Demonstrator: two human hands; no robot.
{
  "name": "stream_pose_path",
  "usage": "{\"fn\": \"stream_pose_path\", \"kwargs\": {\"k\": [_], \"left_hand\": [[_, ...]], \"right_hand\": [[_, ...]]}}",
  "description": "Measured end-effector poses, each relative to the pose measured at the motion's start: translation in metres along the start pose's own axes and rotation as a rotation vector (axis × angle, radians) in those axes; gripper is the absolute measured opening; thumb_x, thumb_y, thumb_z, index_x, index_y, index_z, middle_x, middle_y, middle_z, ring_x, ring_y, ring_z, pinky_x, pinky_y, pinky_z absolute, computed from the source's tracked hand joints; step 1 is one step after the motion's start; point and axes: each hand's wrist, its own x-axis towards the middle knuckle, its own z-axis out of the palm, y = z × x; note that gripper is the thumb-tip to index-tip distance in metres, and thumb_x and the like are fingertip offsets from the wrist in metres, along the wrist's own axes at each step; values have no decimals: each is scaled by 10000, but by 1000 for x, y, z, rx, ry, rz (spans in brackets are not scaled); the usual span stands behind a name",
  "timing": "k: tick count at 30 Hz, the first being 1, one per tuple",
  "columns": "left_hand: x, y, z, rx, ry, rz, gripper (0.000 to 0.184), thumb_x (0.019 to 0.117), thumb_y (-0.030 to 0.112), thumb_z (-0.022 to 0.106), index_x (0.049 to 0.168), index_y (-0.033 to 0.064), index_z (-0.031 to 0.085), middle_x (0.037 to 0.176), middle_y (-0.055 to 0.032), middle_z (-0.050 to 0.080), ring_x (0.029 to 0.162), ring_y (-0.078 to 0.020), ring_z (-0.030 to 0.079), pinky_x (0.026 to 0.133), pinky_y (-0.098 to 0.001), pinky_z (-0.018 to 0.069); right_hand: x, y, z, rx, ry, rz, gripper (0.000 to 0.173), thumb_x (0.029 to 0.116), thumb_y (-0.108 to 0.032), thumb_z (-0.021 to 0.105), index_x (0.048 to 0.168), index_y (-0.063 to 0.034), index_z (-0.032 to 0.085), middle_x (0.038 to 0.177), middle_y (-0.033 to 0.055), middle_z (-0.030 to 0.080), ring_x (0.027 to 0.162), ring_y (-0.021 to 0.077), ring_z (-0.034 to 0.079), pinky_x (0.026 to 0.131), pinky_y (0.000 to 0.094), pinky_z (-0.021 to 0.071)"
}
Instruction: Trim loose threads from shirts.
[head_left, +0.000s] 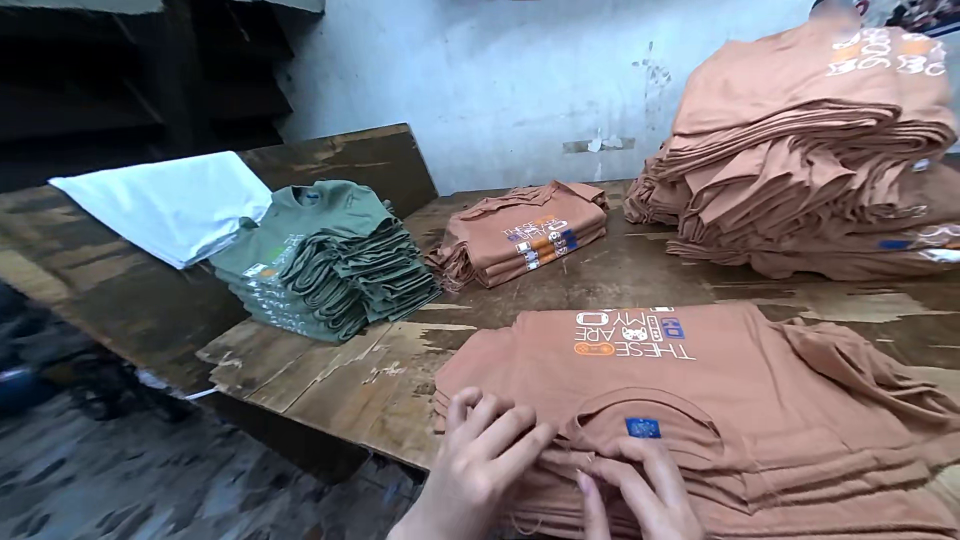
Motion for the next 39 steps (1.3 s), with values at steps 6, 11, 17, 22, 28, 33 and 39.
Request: {"fn": "stream_pose_path", "kwargs": {"k": [6,11,17,22,28,33,39], "left_hand": [[-9,-3,12,18,5,77,242,988,130,619,1164,252,731,1027,35,702,985,-148,611,992,-417,401],[-4,-4,11,-133,7,-22,258,988,129,583,1101,277,762,1004,64,729,974,-135,623,962,-413,416],[8,-8,20,-455,-316,-397,176,828,147,677,971,178,776,878,50,686,847,-64,657,772,-279,572],[11,-11,43,-339,-170,-320,162,805,79,691,935,164,734,839,50,689,793,-86,665,750,-317,581],[7,-6,24,-366,-252,-301,289,911,365,736,1154,209,736,1002,37,686,993,-117,649,939,-391,542],[9,4,19,-299,-249,-360,460,866,439,762,1281,248,706,996,15,640,911,-127,624,841,-384,554],[51,6,38,-228,-179,-542,64,852,197,703,877,151,740,793,50,668,743,-74,655,680,-296,578]], "right_hand": [[-2,-4,22,-250,78,-38,113,867,-282,731,858,-202,811,993,24,716,930,168,633,808,312,517],[-16,-1,4,-91,-34,-119,101,933,-288,726,915,-205,779,985,4,700,951,128,621,866,279,493],[-27,-7,-4,-273,-55,6,118,917,-307,740,888,-215,809,976,30,715,896,172,630,799,338,494],[-24,-8,-25,-139,-361,-13,168,969,-277,684,861,-181,770,1006,39,731,974,228,662,877,425,508],[-15,1,-63,88,-634,80,394,953,-466,675,832,-102,765,1058,99,732,1032,265,664,969,486,489],[-2,-8,-55,-28,-250,167,209,977,-251,684,892,-92,788,1046,95,735,1026,214,684,892,380,577],[18,1,-19,-344,80,107,234,908,-335,707,962,-114,764,1038,108,686,907,194,669,759,309,574]]}}
